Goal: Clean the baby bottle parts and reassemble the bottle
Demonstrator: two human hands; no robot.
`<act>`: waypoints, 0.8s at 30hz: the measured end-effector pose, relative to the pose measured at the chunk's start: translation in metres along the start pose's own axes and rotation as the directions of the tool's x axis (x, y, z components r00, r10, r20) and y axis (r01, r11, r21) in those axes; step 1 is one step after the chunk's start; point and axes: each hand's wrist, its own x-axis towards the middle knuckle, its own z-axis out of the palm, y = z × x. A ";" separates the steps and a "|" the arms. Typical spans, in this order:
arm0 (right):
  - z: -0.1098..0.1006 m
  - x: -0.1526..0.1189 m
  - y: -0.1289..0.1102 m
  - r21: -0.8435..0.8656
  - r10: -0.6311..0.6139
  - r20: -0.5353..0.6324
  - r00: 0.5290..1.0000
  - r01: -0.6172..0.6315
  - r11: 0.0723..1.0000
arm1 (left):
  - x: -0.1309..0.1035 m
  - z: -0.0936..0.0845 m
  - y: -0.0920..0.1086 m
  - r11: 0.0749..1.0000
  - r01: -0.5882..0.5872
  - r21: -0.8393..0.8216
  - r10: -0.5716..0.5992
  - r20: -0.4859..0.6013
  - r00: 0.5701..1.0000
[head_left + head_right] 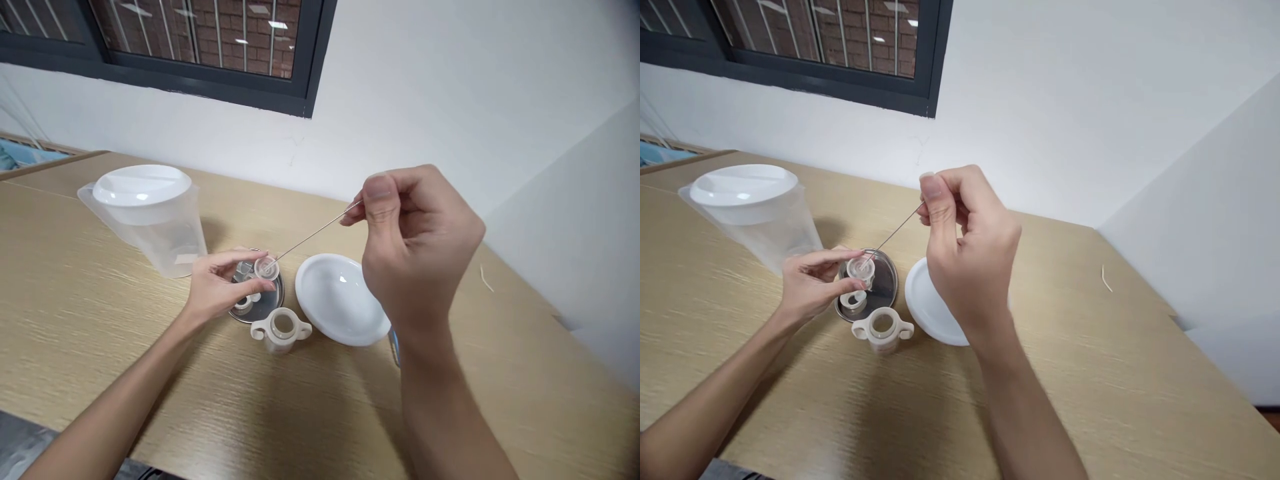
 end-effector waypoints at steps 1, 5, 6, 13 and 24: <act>0.002 -0.001 0.000 -0.005 -0.012 0.014 1.000 0.012 1.000 | 0.000 0.000 0.001 1.000 0.016 0.000 -0.016 0.004 1.000; 0.014 -0.009 0.000 -0.014 -0.065 0.074 0.995 0.066 0.998 | -0.001 0.005 0.007 0.993 0.115 -0.009 -0.115 -0.023 0.993; 0.018 -0.011 0.001 -0.011 -0.057 0.092 0.994 0.058 0.998 | -0.001 0.006 0.008 0.991 0.135 -0.014 -0.135 -0.040 0.990; 0.050 -0.033 0.014 0.028 -0.054 0.253 0.966 0.049 0.998 | 0.000 0.006 0.004 0.988 0.145 -0.051 -0.150 -0.111 0.982; 0.061 -0.044 0.023 0.009 -0.094 0.405 0.909 0.099 0.995 | 0.003 -0.006 -0.004 1.000 -0.022 0.004 0.022 -0.075 0.997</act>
